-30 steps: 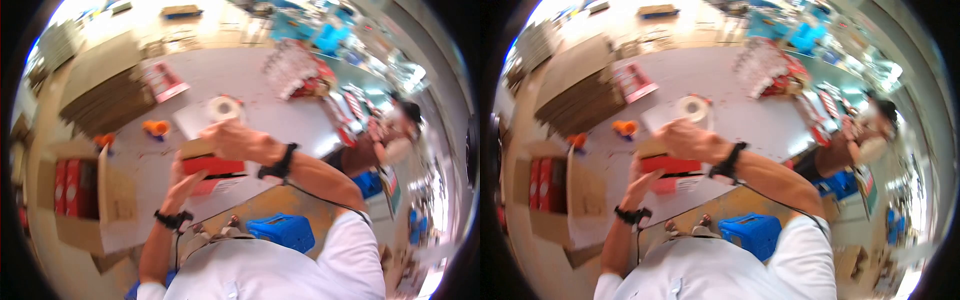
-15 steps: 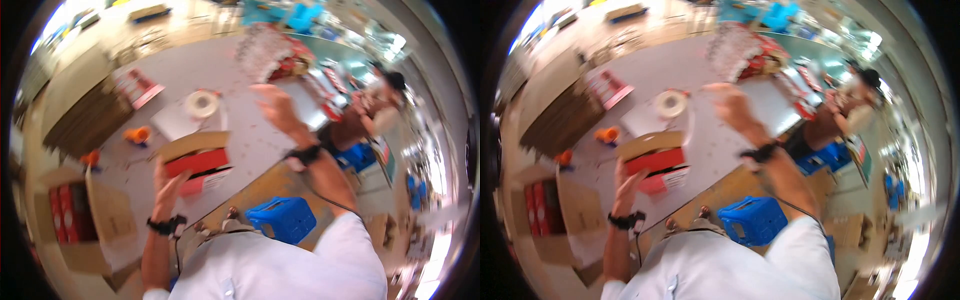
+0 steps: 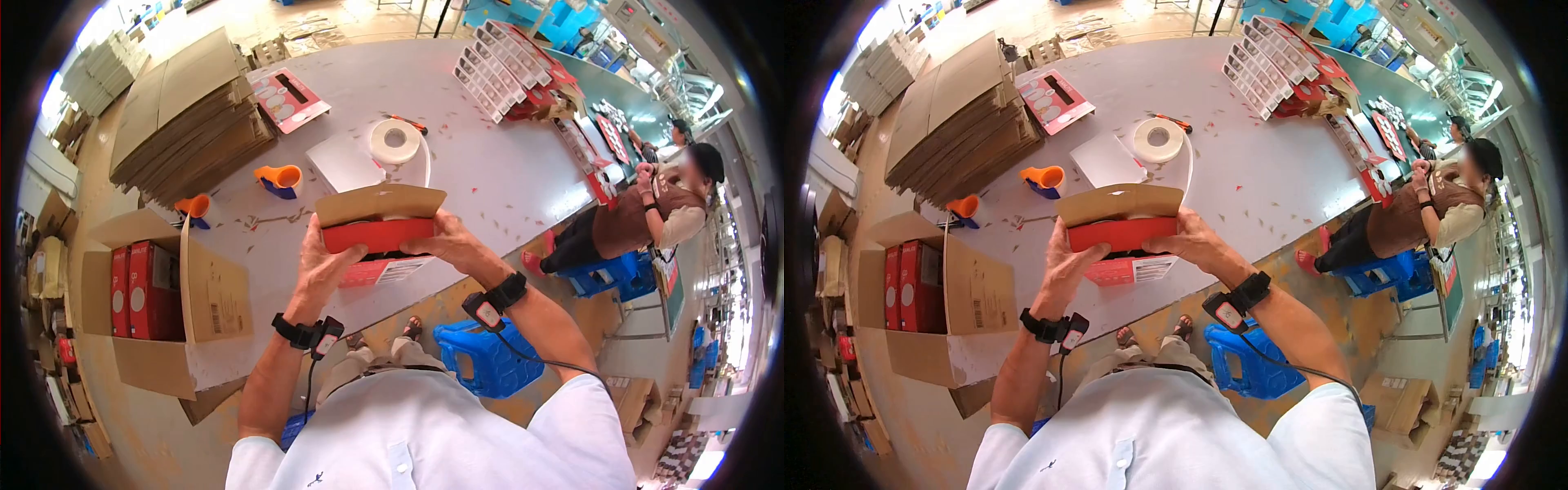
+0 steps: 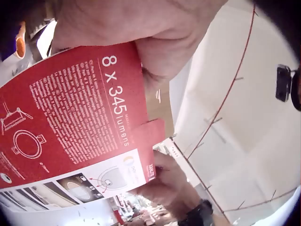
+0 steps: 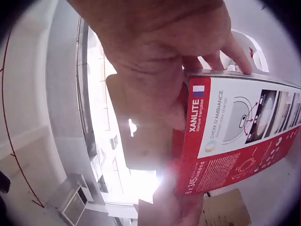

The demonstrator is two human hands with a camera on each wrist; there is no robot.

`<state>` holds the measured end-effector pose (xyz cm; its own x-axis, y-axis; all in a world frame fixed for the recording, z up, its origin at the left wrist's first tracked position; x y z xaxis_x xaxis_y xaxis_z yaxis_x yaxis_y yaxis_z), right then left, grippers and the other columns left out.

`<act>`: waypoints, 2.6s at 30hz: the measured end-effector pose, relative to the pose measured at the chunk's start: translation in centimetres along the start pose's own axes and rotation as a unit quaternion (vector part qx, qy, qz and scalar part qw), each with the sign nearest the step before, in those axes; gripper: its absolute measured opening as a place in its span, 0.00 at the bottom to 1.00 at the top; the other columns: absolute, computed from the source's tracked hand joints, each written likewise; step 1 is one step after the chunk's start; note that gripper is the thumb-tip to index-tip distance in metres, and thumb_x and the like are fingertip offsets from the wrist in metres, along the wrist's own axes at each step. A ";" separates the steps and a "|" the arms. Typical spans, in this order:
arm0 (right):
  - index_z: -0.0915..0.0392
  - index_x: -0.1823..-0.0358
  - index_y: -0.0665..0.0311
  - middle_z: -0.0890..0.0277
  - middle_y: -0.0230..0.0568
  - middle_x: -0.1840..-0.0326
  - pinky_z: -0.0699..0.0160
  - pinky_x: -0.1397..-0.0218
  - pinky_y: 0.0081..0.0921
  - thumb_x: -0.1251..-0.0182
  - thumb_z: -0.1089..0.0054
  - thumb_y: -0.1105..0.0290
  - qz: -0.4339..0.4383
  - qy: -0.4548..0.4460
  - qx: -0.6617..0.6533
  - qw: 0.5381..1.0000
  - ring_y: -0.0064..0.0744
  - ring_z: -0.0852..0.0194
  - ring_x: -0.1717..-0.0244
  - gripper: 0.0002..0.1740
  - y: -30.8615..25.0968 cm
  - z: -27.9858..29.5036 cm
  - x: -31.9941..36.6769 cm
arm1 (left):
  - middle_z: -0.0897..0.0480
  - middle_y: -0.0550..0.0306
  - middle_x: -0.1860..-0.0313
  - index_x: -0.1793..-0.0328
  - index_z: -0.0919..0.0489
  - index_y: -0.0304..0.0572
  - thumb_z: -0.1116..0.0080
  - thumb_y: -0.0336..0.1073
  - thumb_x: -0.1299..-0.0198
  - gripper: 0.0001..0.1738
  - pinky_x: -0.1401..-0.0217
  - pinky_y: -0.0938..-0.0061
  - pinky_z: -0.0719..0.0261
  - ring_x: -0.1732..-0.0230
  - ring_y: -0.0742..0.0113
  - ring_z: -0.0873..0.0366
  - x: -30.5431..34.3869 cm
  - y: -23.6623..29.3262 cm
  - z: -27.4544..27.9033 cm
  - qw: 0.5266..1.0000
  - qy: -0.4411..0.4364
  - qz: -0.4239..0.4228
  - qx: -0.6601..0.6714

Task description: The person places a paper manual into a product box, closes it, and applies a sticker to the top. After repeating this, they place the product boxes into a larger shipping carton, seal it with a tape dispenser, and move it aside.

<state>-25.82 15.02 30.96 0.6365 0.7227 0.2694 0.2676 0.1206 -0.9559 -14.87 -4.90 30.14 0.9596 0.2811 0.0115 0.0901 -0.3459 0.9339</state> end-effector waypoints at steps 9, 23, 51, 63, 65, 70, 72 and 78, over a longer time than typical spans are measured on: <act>0.20 0.32 0.64 0.13 0.35 0.43 0.11 0.41 0.26 0.41 0.23 0.80 0.070 0.064 0.106 0.990 0.24 0.15 0.44 0.32 1.3 -1.0 1.0 | 0.18 0.55 0.39 0.23 0.37 0.40 0.24 0.21 0.51 0.48 0.35 0.70 0.15 0.37 0.67 0.18 -0.3 -0.4 0.3 0.984 0.032 -0.002 -0.173; 0.30 0.28 0.66 0.19 0.42 0.36 0.14 0.35 0.32 0.41 0.24 0.78 0.137 0.126 0.076 0.980 0.32 0.18 0.37 0.38 1.3 -1.2 0.7 | 0.16 0.50 0.38 0.30 0.32 0.40 0.29 0.13 0.48 0.39 0.35 0.67 0.12 0.37 0.63 0.16 -0.8 0.9 -0.7 0.998 0.002 0.032 -0.061; 0.21 0.53 0.58 0.29 0.47 0.27 0.26 0.26 0.37 0.38 0.25 0.80 0.364 0.127 0.181 0.905 0.38 0.28 0.28 0.17 1.0 -1.2 1.4 | 0.27 0.53 0.25 0.47 0.11 0.43 0.20 0.31 0.45 0.18 0.28 0.67 0.22 0.28 0.64 0.24 0.4 -0.4 1.3 0.982 0.018 -0.121 -0.145; 0.24 0.42 0.52 0.59 0.53 0.10 0.39 0.16 0.56 0.27 0.30 0.58 0.260 -0.061 0.235 0.935 0.60 0.47 0.14 0.18 -0.6 0.2 2.0 | 0.28 0.47 0.23 0.41 0.18 0.47 0.12 0.30 0.62 0.37 0.18 0.59 0.31 0.18 0.55 0.34 1.9 1.2 0.0 0.935 0.015 -0.107 -0.337; 0.24 0.40 0.51 0.61 0.52 0.09 0.39 0.16 0.57 0.24 0.32 0.52 0.250 -0.057 0.249 0.934 0.60 0.47 0.14 0.19 0.1 0.5 2.0 | 0.29 0.47 0.22 0.39 0.19 0.48 0.12 0.30 0.63 0.40 0.17 0.58 0.32 0.17 0.54 0.35 2.1 1.2 -0.2 0.934 -0.002 -0.097 -0.345; 0.24 0.38 0.50 0.60 0.50 0.09 0.34 0.18 0.60 0.23 0.34 0.46 0.276 -0.030 0.318 0.906 0.61 0.45 0.14 0.23 0.5 0.4 1.8 | 0.28 0.49 0.24 0.37 0.21 0.49 0.11 0.31 0.64 0.43 0.16 0.57 0.33 0.16 0.53 0.38 2.1 1.2 0.0 0.931 -0.020 -0.102 -0.349; 0.24 0.37 0.50 0.59 0.51 0.09 0.33 0.19 0.59 0.24 0.32 0.47 0.266 -0.039 0.320 0.908 0.62 0.44 0.15 0.24 0.4 0.5 1.6 | 0.28 0.50 0.24 0.37 0.21 0.50 0.10 0.32 0.64 0.44 0.16 0.57 0.32 0.16 0.52 0.38 2.2 1.6 -0.2 0.931 0.000 -0.079 -0.356; 0.23 0.31 0.47 0.56 0.55 0.11 0.32 0.19 0.59 0.29 0.27 0.49 0.287 -0.039 0.363 0.886 0.65 0.44 0.16 0.29 -0.3 0.3 1.8 | 0.28 0.51 0.24 0.35 0.22 0.51 0.10 0.32 0.65 0.46 0.17 0.56 0.31 0.16 0.52 0.38 2.3 1.2 -0.1 0.917 0.021 -0.106 -0.383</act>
<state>-24.95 16.50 31.67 0.4580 0.8480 -0.2667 -0.6369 0.1037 -0.7640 -12.58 -4.55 31.32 0.9297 0.3083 -0.2014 0.0457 0.4463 0.8937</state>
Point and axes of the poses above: each hand's wrist, its own x-axis away from the middle knuckle, its own z-axis out of the back of the hand, y = z × x, the point moved 5 cm from there along -x, towards the middle knuckle
